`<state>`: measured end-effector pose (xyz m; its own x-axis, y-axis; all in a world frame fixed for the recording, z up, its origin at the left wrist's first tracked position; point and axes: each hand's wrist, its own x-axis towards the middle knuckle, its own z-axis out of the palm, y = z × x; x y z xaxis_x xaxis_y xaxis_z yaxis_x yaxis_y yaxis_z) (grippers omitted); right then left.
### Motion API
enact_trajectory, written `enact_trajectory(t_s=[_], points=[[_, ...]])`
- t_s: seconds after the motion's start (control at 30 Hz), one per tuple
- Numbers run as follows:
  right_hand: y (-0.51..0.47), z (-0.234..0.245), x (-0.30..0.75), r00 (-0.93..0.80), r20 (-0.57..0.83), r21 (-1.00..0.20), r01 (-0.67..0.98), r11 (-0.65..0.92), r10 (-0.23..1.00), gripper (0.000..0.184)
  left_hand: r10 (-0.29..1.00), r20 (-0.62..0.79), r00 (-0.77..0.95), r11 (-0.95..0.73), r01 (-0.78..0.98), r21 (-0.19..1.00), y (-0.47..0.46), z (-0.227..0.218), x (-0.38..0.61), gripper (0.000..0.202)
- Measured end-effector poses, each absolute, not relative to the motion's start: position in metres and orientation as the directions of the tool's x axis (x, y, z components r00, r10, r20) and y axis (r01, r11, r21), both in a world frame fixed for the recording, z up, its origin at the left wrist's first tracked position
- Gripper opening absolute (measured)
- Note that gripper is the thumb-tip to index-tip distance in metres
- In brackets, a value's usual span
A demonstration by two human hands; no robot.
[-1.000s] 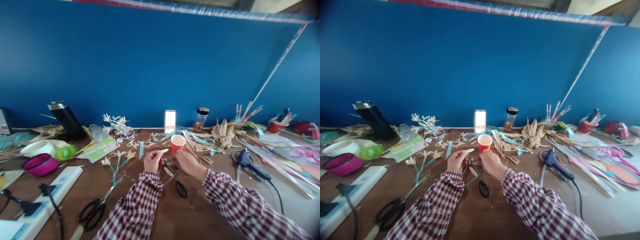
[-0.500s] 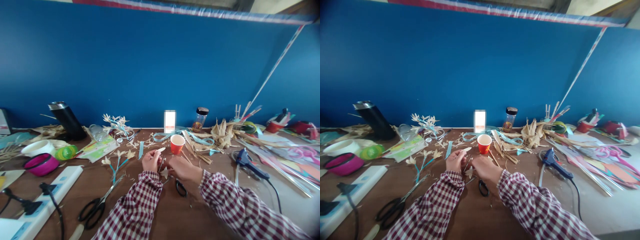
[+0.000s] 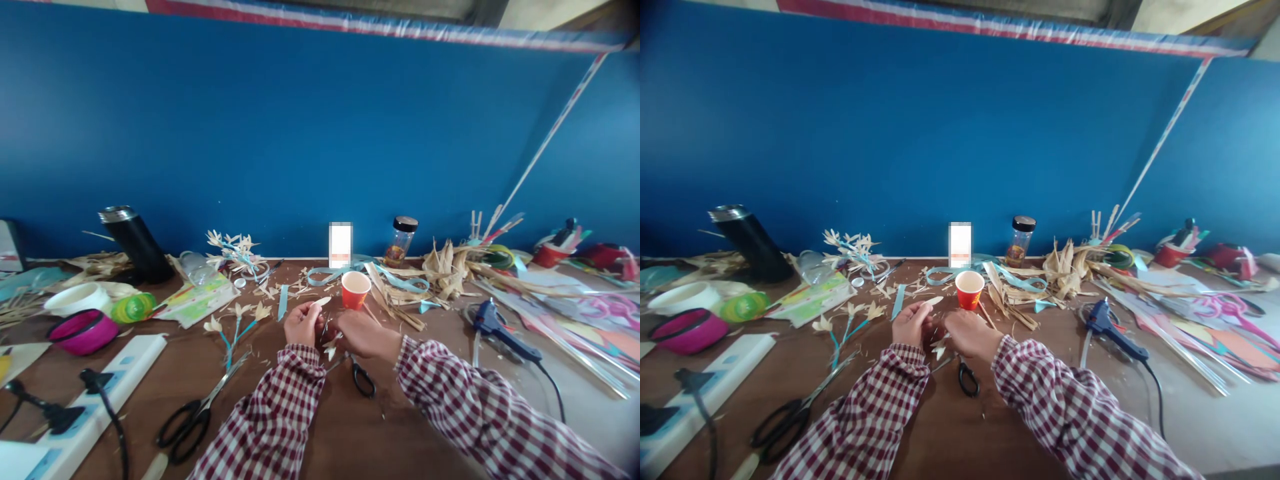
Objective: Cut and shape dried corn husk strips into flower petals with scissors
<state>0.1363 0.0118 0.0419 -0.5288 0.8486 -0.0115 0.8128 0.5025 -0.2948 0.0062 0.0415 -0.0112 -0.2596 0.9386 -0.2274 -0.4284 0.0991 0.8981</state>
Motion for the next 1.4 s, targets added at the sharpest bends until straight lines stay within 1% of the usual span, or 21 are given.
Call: enact_trajectory(t_s=[0.17,0.23,0.33,0.43,0.53,0.67,0.77,0.8,1.03,1.2,1.3,1.4], points=[[0.011,0.036,0.149,-0.462,0.065,-0.394,0.803,0.448,0.885,0.012,0.935,-0.235,-0.265,0.090,-0.462,0.882,0.040,-0.008,0.007,0.025],[0.009,0.036,0.157,-0.432,0.081,-0.434,0.796,0.422,0.898,0.016,0.934,-0.241,-0.266,0.092,-0.471,0.877,0.039,-0.006,0.007,0.026],[0.003,0.037,0.176,-0.404,0.068,-0.486,0.785,0.384,0.912,0.022,0.931,-0.252,-0.266,0.101,-0.476,0.874,0.038,-0.005,0.007,0.026],[0.001,0.038,0.203,-0.373,0.026,-0.508,0.794,0.334,0.928,0.022,0.932,-0.246,-0.265,0.103,-0.459,0.883,0.039,-0.007,0.007,0.023],[0.009,0.039,0.230,-0.286,-0.002,-0.501,0.830,0.247,0.958,0.027,0.938,-0.229,-0.261,0.091,-0.451,0.888,0.040,-0.012,0.008,0.023],[0.031,0.036,0.246,-0.115,0.012,-0.472,0.875,0.107,0.993,0.035,0.944,-0.227,-0.238,0.097,-0.459,0.883,0.041,-0.017,0.008,0.023],[0.048,0.029,0.239,-0.016,0.033,-0.464,0.885,0.030,0.999,0.028,0.946,-0.229,-0.231,0.106,-0.448,0.888,0.040,-0.015,0.008,0.023],[0.053,0.027,0.235,-0.002,0.035,-0.466,0.885,0.019,0.999,0.025,0.944,-0.234,-0.235,0.108,-0.448,0.887,0.040,-0.014,0.008,0.023],[0.064,0.019,0.221,0.014,0.072,-0.442,0.897,0.019,0.997,0.026,0.927,-0.259,-0.270,0.119,-0.443,0.888,0.037,-0.001,0.009,0.022],[0.060,0.023,0.227,0.037,0.042,-0.397,0.917,-0.017,0.998,0.032,0.931,-0.253,-0.262,0.119,-0.436,0.892,0.037,-0.003,0.010,0.017],[0.059,0.025,0.228,0.055,0.025,-0.373,0.927,-0.041,0.998,0.028,0.933,-0.245,-0.263,0.115,-0.428,0.896,0.037,-0.005,0.010,0.012],[0.057,0.028,0.227,0.061,0.021,-0.355,0.934,-0.050,0.998,0.028,0.934,-0.235,-0.268,0.105,-0.424,0.900,0.038,-0.006,0.010,0.013]])
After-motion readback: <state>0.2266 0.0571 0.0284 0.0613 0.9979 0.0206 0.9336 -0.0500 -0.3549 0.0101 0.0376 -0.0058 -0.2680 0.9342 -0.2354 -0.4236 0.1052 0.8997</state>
